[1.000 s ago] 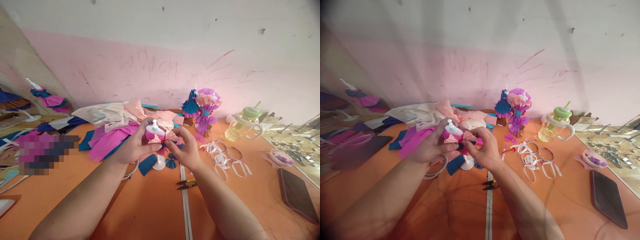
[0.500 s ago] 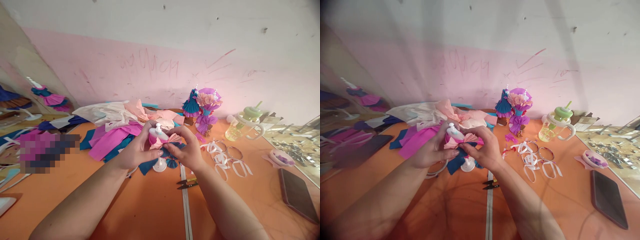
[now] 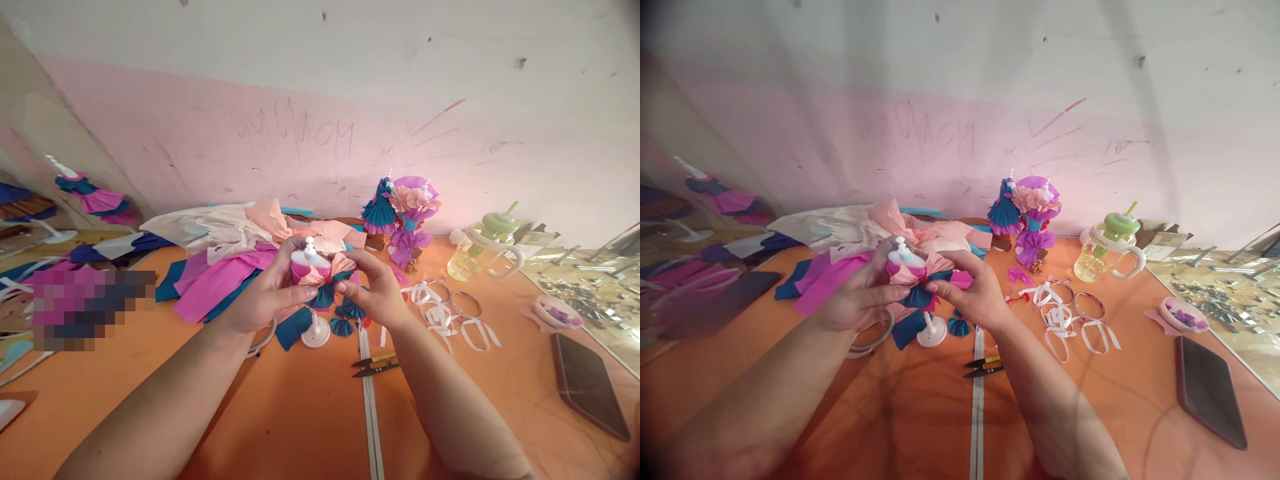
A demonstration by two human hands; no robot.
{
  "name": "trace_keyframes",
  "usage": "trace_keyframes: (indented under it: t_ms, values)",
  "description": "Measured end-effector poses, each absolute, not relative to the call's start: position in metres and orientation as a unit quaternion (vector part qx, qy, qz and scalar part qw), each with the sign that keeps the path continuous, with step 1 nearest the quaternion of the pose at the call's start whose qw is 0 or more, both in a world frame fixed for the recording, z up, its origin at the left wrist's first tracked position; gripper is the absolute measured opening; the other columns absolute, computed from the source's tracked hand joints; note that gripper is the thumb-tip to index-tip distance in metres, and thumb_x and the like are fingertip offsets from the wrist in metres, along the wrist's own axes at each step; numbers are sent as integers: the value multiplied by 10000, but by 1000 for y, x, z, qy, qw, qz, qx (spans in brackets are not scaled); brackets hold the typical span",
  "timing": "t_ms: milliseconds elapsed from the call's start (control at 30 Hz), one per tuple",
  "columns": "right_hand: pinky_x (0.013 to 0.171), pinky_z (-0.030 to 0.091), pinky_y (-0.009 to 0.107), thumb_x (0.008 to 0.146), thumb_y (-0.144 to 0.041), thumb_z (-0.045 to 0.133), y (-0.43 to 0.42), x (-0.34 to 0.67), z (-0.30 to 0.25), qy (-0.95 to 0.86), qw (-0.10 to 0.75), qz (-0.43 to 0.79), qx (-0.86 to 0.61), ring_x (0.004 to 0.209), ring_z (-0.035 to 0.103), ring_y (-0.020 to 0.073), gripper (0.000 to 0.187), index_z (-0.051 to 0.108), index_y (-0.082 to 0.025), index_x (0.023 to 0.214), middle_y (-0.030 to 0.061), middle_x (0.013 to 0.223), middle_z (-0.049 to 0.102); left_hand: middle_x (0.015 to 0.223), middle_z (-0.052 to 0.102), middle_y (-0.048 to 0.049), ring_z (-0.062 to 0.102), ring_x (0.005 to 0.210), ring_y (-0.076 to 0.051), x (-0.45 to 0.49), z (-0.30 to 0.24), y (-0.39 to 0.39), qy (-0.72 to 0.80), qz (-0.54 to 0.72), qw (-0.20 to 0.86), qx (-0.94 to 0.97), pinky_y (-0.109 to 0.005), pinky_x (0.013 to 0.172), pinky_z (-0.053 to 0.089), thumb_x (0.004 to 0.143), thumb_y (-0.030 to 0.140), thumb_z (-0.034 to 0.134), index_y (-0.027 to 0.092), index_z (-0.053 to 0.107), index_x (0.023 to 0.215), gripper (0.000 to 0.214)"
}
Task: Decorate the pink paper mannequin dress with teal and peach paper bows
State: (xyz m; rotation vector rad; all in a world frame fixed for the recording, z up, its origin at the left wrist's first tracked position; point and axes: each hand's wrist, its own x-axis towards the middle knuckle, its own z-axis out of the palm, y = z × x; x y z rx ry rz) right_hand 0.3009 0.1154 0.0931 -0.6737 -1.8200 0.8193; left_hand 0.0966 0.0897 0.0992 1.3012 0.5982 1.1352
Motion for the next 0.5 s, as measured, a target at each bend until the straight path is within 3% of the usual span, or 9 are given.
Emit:
trace_keyframes:
  t_ms: [167,267,367,433,500]
  values:
    - [890,505,334,896,-502,567,115,304,94,-715,533,343,-296,1008,636,169,439,555,-244,1251,67,1216,638,1184,588,6,571,1157,-226,95,100,94,291,517,522,612,-319,900,511,740,219,777,318,473,1210,569]
    - [843,506,298,908,-466,550,115,308,97,-710,544,308,-324,1014,628,165,424,536,-224,1257,77,1188,638,1241,582,-4,545,1212,-250,93,102,95,333,522,450,644,-335,937,486,749,234,781,303,524,1211,533]
    - [729,486,261,901,-398,556,119,317,97,-712,526,216,-411,884,615,143,352,552,-217,1203,51,1083,657,1283,578,-15,527,1240,-262,92,103,94,346,521,430,652,-353,981,460,739,275,794,296,578,1182,492]
    - [712,462,264,906,-353,524,124,326,92,-717,464,142,-501,812,598,139,263,583,-218,1124,29,984,666,1268,594,-22,537,1229,-265,92,105,91,337,521,437,652,-369,974,467,738,301,798,305,577,1181,495]
    - [748,449,281,906,-326,494,131,335,79,-738,332,91,-580,824,603,157,210,629,-219,1026,29,934,677,1323,569,-37,493,1289,-266,91,109,87,336,506,445,658,-384,1010,450,768,324,780,312,549,1226,513]
